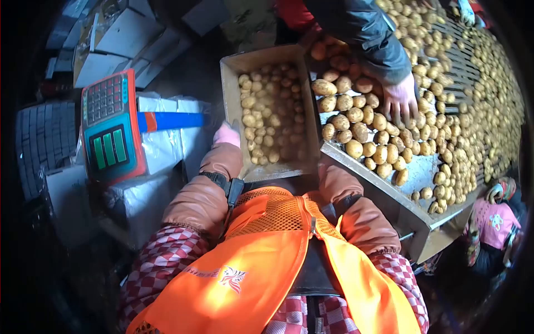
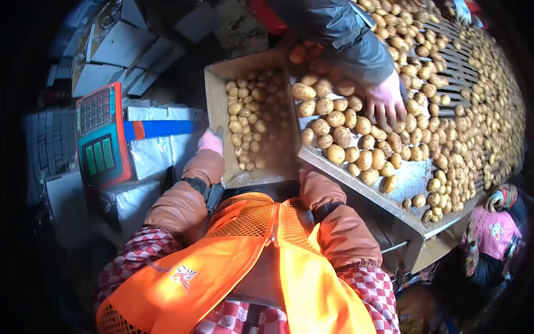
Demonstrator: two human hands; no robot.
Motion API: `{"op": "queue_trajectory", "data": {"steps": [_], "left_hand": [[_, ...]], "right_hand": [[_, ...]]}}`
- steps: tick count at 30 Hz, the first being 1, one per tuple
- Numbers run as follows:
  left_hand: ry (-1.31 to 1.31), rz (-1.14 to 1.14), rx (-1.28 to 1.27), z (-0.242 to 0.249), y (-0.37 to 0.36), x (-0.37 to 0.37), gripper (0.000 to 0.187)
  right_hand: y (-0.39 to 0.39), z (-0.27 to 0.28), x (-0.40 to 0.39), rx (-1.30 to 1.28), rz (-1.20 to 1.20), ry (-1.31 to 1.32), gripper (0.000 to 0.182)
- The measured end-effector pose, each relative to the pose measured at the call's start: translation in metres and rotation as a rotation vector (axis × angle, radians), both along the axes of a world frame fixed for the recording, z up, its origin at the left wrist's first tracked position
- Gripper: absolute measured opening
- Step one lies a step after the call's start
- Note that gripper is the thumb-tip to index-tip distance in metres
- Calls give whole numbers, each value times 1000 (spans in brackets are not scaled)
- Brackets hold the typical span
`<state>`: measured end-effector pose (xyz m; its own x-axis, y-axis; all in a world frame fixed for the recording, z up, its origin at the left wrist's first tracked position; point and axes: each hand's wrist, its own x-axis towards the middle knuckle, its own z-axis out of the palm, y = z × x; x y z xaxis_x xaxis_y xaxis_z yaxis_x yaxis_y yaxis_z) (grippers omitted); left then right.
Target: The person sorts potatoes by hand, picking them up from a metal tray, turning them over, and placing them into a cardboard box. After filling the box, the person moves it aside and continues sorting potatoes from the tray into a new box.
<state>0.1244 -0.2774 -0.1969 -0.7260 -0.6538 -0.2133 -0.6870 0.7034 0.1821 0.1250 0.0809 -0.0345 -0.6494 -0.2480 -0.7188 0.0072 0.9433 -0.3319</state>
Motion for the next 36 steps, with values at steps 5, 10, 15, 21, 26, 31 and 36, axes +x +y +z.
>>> {"op": "queue_trajectory", "data": {"steps": [5, 10, 15, 21, 26, 31, 36], "left_hand": [[-176, 21, 174, 30, 12, -22, 52], [-149, 2, 200, 36, 8, -22, 52], [-143, -115, 181, 27, 0, -22, 55], [-147, -118, 228, -17, -17, -22, 57], [-89, -179, 148, -34, -27, -19, 50], [-225, -122, 269, 34, 19, -39, 51], [-209, -107, 235, -7, 10, -35, 62]], "right_hand": [[-2, 10, -6, 20, 5, 36, 23], [-12, 26, -7, 45, 2, 27, 24], [-4, 50, 1, 53, -49, 24, 24], [29, 67, 16, 67, -96, 63, 30], [29, 65, -2, -7, -40, -17, 34], [64, 58, 4, -152, 100, -23, 32], [98, 33, 15, -492, -328, -190, 29]]}}
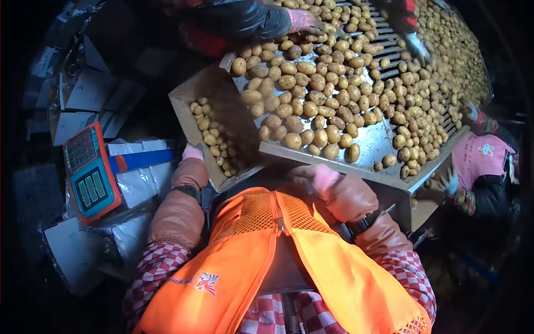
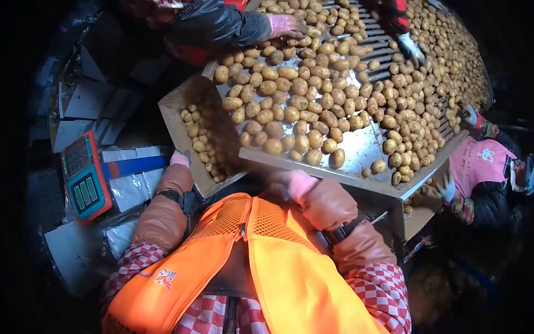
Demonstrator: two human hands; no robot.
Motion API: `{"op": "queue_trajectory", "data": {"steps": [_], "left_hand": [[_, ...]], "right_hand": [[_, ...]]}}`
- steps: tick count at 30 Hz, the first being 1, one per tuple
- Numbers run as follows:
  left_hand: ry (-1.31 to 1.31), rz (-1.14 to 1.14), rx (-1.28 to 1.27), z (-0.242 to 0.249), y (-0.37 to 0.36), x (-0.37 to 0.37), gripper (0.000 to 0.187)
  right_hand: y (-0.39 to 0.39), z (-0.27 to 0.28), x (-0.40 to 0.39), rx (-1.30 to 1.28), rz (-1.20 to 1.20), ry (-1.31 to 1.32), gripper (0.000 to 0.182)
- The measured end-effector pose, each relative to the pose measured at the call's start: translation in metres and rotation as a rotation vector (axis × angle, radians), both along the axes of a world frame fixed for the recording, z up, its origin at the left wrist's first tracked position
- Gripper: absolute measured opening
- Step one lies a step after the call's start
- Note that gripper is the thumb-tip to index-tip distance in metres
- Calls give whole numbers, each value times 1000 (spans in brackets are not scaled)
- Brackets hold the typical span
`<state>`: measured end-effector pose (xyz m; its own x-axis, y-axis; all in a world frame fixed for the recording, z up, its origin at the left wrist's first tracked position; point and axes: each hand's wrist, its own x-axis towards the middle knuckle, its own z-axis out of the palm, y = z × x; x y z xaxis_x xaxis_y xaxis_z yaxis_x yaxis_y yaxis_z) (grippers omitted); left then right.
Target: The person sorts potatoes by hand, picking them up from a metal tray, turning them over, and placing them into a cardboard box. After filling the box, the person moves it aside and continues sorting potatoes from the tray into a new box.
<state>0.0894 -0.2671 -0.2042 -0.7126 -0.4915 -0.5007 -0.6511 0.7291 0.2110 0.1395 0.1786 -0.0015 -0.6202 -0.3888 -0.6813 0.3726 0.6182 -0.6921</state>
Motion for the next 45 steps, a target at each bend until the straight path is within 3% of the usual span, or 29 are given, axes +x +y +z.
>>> {"op": "queue_trajectory", "data": {"steps": [1, 2, 5, 7, 9, 11, 13, 14, 15, 17, 19, 20, 23, 27, 28, 31, 32, 34, 36, 40, 43, 45], "left_hand": [[41, 9, -6, 5, 2, 2, 66], [79, 21, -13, 10, 5, 3, 69], [345, -11, -471, 72, 71, -3, 80], [607, -150, -167, 81, 102, -25, 84], [715, -150, 187, 127, 166, -50, 85], [888, -287, 172, 125, 207, -73, 81], [720, -201, 192, 119, 240, -87, 77], [693, -184, 86, 121, 257, -88, 74], [834, -192, 210, 77, 249, -96, 73], [837, -179, 251, 78, 255, -94, 75], [695, -155, 201, 115, 271, -86, 69], [681, -150, 186, 120, 277, -84, 68], [578, -136, 92, 125, 285, -78, 61], [412, -99, 44, 139, 293, -65, 61], [442, -135, -9, 139, 294, -63, 62], [423, -148, -72, 155, 302, -63, 60], [396, -137, -58, 161, 304, -64, 60], [373, -129, -59, 161, 305, -67, 60], [371, -145, -92, 156, 303, -68, 60], [380, -136, -31, 156, 301, -69, 62], [377, -148, -42, 156, 302, -68, 62], [445, -154, -33, 154, 301, -67, 62]], "right_hand": [[10, -11, 7, -102, -374, -144, 27], [22, -16, 1, -49, -388, 128, 27], [49, -1, -28, 170, -312, 760, 45], [41, -15, -39, 413, -105, 901, 55], [40, -9, -36, 461, 132, 851, 61], [71, -20, -23, 413, 160, 940, 56], [107, -15, -4, 379, 98, 836, 51], [128, -12, 8, 364, 63, 787, 48], [152, -13, 19, 446, 65, 826, 40], [199, -19, 36, 485, -133, 840, 33], [230, -14, 32, 521, -332, 650, 30], [234, -9, 27, 491, -390, 884, 31], [203, 8, -22, 363, -258, 839, 40], [134, 20, -81, 677, 180, 429, 75], [123, 2, -86, 705, 123, 428, 80], [112, -9, -88, 797, 50, 383, 78], [115, -2, -88, 769, 35, 437, 43], [125, 0, -88, 749, 109, 452, 39], [136, 0, -92, 705, 116, 457, 42], [143, 12, -88, 341, -288, 413, 55], [107, 31, -89, 162, 17, 618, 51], [63, 51, -103, 284, 310, 488, 45]]}}
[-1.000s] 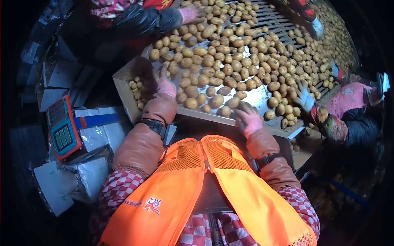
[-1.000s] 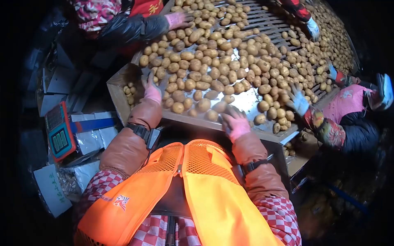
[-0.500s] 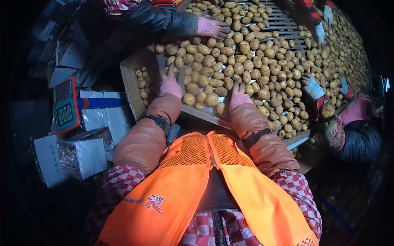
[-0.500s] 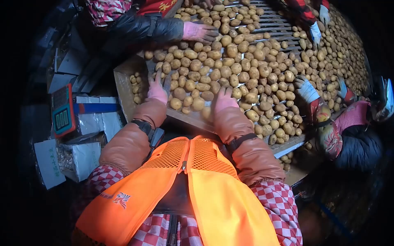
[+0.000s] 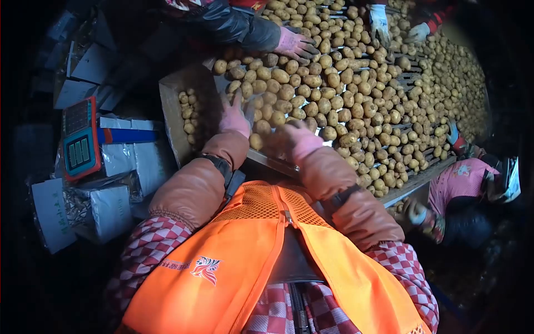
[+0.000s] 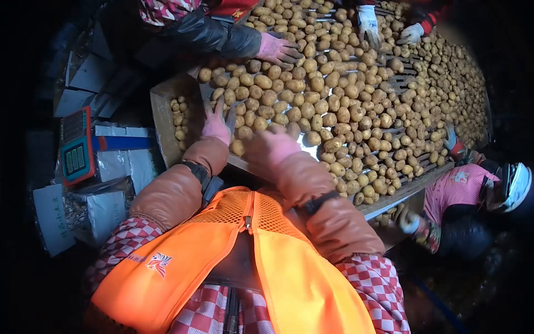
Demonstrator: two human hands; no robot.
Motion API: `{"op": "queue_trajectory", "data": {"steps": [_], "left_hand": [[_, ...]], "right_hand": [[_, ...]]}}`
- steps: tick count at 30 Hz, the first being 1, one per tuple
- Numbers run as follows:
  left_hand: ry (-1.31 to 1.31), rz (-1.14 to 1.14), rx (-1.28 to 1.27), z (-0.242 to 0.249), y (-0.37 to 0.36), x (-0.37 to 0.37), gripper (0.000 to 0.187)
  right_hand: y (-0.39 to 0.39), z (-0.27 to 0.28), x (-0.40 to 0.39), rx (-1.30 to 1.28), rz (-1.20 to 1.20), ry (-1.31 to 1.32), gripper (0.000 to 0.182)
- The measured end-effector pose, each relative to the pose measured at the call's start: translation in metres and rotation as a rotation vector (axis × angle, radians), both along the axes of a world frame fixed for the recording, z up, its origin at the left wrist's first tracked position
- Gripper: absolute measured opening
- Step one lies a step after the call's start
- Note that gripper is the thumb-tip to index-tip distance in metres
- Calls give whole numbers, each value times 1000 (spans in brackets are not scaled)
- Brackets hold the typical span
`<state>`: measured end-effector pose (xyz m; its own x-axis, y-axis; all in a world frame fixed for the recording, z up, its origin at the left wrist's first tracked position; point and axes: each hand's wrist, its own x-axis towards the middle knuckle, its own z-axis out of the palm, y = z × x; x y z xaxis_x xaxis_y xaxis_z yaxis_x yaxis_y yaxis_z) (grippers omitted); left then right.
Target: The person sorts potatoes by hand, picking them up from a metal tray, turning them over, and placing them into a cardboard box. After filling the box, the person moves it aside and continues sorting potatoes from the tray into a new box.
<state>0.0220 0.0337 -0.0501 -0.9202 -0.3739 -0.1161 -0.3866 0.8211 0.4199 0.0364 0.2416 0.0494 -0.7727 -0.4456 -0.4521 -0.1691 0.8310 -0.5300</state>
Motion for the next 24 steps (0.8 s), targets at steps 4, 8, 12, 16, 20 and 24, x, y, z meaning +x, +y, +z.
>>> {"op": "queue_trajectory", "data": {"steps": [4, 8, 12, 16, 20, 24], "left_hand": [[-36, 26, 40, 10, 2, -4, 60], [-12, 31, 8, 3, 1, -2, 61], [26, 23, -10, -3, -1, -1, 61], [-34, 30, 85, 7, -4, -1, 64], [-76, 24, 59, 18, -2, 1, 66], [-188, -96, -94, 17, 1, 18, 66]], "right_hand": [[-40, -34, -19, 339, 251, -73, 34], [-60, -11, -26, 473, 177, -289, 43], [-79, 44, -35, 531, 254, -402, 44], [-79, 28, -37, 490, 298, -393, 44], [-60, 36, -47, 300, 352, -394, 45], [-45, 8, -54, -390, -204, -584, 48]]}}
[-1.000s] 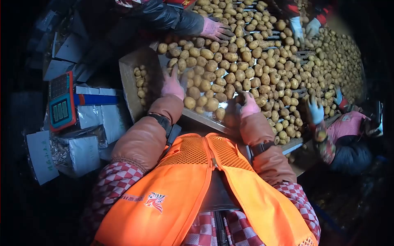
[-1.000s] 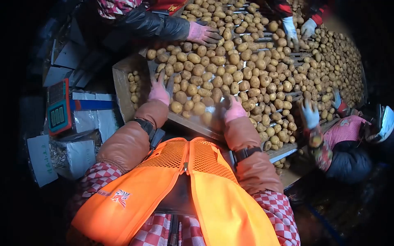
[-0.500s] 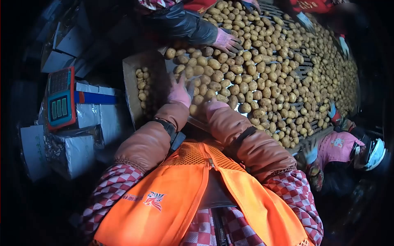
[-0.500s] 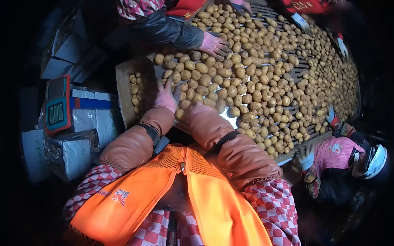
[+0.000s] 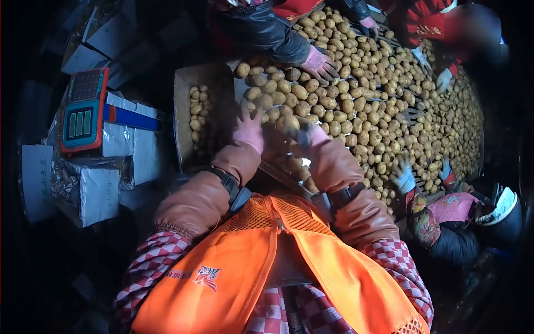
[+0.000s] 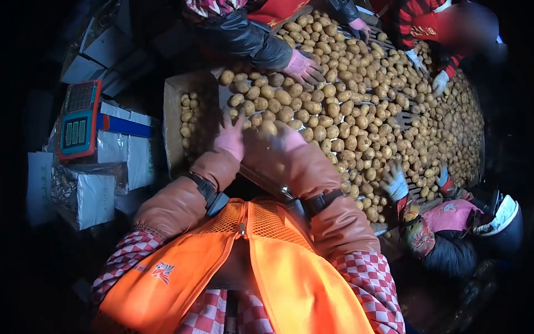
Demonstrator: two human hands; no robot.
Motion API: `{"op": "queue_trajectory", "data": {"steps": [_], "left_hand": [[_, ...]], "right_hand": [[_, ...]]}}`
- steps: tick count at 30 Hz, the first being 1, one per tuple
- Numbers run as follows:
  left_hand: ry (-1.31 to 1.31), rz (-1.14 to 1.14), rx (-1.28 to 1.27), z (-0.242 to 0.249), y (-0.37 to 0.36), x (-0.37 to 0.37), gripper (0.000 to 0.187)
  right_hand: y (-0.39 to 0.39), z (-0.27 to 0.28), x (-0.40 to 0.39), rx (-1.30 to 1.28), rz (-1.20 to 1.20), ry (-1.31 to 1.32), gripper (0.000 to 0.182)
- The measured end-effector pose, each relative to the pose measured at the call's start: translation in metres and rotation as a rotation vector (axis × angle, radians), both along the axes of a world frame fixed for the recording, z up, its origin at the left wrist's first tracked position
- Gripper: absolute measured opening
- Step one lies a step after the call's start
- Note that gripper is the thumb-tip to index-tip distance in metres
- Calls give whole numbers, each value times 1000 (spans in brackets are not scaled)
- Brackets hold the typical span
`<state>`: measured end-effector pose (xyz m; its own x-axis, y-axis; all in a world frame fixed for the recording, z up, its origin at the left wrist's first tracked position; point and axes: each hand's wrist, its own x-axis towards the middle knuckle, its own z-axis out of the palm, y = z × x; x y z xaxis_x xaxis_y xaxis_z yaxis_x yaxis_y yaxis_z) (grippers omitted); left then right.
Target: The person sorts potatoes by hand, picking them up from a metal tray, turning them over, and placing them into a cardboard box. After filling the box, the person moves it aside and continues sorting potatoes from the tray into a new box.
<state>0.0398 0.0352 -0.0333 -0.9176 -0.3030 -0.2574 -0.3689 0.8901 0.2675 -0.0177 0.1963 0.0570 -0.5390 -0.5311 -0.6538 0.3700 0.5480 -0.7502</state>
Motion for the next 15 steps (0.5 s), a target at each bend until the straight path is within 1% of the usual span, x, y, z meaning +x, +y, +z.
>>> {"op": "queue_trajectory", "data": {"steps": [1, 2, 3, 5, 6, 8, 10, 11, 15], "left_hand": [[50, -87, -159, -12, 2, 4, 72], [313, -158, -214, -76, -6, 9, 77], [392, -196, -94, -98, -15, 7, 76], [233, -121, 47, -53, -12, 4, 70], [3, -4, 65, 9, 0, 0, 67], [197, 5, 61, 11, 2, 0, 69], [27, 26, 127, 27, 1, -6, 72], [41, 31, 116, 24, 1, -7, 71], [96, 18, 87, 16, 3, -3, 71]], "right_hand": [[1, -19, 2, -226, -277, -97, 53], [-16, -15, 6, -337, -260, -4, 57], [-19, -28, -1, -381, -126, 157, 55], [-20, 0, -22, 26, -136, 195, 61], [-8, 5, -47, 360, -71, 401, 65], [36, -56, -87, 576, 110, 709, 74], [31, -50, -84, 854, 466, 751, 78], [39, -74, -84, 907, 570, 859, 72], [40, -98, -94, 926, 586, 765, 69]]}}
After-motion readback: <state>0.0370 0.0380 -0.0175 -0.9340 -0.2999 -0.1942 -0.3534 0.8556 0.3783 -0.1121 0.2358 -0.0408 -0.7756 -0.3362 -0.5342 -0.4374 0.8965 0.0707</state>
